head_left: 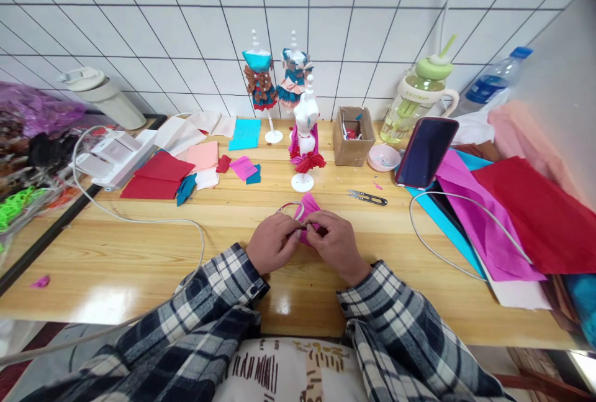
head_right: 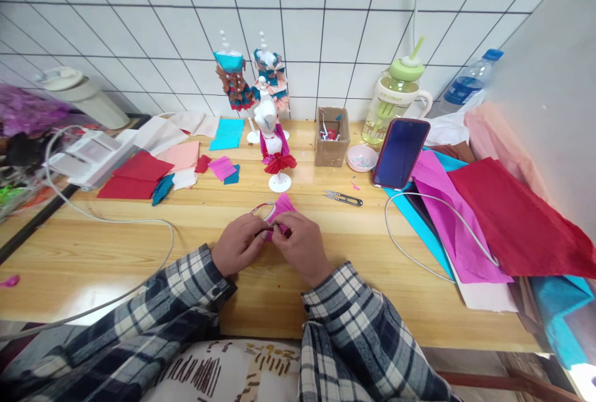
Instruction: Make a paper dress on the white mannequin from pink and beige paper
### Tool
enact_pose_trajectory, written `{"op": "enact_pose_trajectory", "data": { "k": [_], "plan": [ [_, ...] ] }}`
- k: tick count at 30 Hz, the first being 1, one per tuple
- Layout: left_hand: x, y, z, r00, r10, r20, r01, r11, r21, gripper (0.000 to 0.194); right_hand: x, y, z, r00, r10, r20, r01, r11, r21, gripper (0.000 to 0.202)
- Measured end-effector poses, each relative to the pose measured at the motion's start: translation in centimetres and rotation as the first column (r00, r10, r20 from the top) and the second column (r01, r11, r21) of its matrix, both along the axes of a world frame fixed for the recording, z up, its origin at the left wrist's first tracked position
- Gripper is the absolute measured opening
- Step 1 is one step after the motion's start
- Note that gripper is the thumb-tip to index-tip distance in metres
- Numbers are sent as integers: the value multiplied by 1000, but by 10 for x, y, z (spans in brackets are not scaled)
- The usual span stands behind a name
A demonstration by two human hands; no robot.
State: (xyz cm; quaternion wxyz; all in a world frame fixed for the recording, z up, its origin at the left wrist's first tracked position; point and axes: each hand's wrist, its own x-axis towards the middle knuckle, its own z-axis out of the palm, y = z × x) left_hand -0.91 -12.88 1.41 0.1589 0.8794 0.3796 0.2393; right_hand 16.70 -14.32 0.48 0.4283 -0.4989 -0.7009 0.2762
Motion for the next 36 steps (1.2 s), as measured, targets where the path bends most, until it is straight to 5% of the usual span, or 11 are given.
{"op": "enact_pose_trajectory", "data": {
  "k": [9, 21, 27, 32, 36],
  "plan": [
    [-3, 1, -3, 998, 26, 65, -22, 998, -55, 23, 2, 3, -3, 996, 39, -86, -44, 997, -59, 10],
    [1, 3, -6, 992, 47, -113, -40, 997, 61, 24, -4, 0, -3, 999, -7, 40, 9, 999, -52, 11],
    [2, 1, -5, 997, 82, -3, -82, 997, -13, 24, -5, 2, -5, 994, -35, -103, 20, 989, -147, 12],
    [1, 1, -5, 989, 125, 81, -119, 990, -73, 23, -4, 2, -5, 922, -108, -371, -72, 896, -438, 23],
    [0, 0, -5, 984, 140, 113, -132, 988, -77, 22, -3, 1, -2, 906, -114, -407, -75, 905, -420, 23]
  ]
}}
